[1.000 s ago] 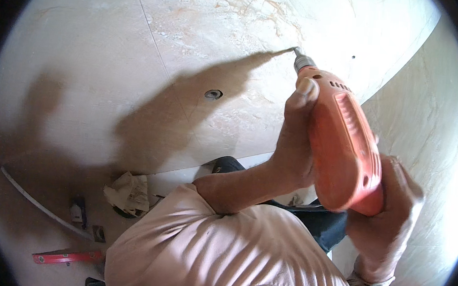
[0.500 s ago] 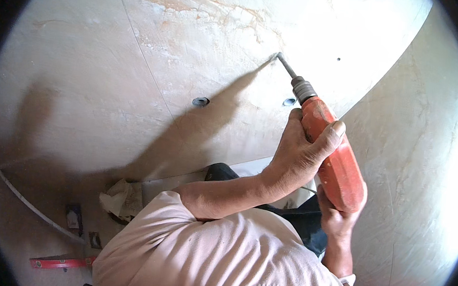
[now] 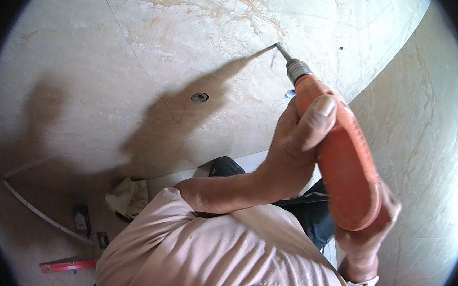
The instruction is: The person uses a power drill to make a hole in a tiled wall, then clears tools and components from a bag on the floor while sitting.
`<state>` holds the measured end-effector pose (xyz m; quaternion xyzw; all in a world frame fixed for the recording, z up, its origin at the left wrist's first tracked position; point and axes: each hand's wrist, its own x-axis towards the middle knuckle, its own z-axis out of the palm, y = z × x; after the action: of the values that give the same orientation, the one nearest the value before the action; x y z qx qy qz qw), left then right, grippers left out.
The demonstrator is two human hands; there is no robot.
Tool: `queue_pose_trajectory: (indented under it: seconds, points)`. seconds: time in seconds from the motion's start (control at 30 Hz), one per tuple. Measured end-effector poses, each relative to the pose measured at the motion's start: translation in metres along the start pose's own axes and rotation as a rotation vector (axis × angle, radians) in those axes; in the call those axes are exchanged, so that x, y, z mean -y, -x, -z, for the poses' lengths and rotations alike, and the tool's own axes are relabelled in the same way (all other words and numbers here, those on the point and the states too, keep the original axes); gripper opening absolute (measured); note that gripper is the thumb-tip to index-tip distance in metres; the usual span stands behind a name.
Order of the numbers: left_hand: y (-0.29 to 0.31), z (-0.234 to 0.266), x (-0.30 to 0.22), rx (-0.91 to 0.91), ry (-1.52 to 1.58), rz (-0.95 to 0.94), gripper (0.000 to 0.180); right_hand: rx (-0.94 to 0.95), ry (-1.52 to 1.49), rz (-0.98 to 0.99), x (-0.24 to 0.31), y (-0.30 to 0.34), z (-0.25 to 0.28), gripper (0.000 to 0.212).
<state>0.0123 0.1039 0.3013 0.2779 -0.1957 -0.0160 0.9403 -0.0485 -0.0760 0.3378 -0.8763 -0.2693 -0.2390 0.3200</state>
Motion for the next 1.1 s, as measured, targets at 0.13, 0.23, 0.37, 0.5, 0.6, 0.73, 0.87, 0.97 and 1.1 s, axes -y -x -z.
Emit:
queue_pose_trajectory:
  seconds: [0.13,0.23,0.37,0.5,0.6,0.73,0.87,0.97,1.1]
  points:
    - [-0.011,-0.010,0.016,-0.116,-0.177,0.028,0.057,-0.089,-0.077,-0.212,-0.016,0.004,0.014,0.051]
    - [-0.015,-0.008,0.024,-0.191,-0.323,0.043,0.064,-0.230,-0.231,-0.333,-0.046,0.021,-0.021,0.058]
    - [-0.001,0.008,0.019,-0.219,-0.564,0.085,0.077,-0.063,-0.504,-0.460,-0.059,0.047,-0.072,0.048]
    - [0.019,0.018,0.009,-0.220,-0.478,0.059,0.070,-0.017,-0.198,-0.107,-0.035,0.046,-0.082,0.041]
    - [0.022,0.016,0.002,-0.148,-0.334,0.004,0.054,0.012,-0.147,-0.032,-0.009,0.031,-0.061,0.044]
    - [0.012,0.008,-0.006,-0.055,-0.135,-0.010,0.047,0.035,-0.024,-0.050,0.020,0.004,-0.024,0.041]
    - [-0.003,-0.005,-0.003,-0.007,0.165,-0.051,0.041,0.076,0.035,-0.118,0.040,-0.021,0.009,0.037]
    - [-0.010,-0.015,0.003,-0.015,0.223,-0.085,0.042,0.052,0.258,-0.018,0.037,-0.032,0.026,0.038]
    - [-0.017,-0.027,0.014,-0.042,0.053,-0.112,0.045,0.021,0.130,-0.325,0.003,-0.024,0.035,0.052]
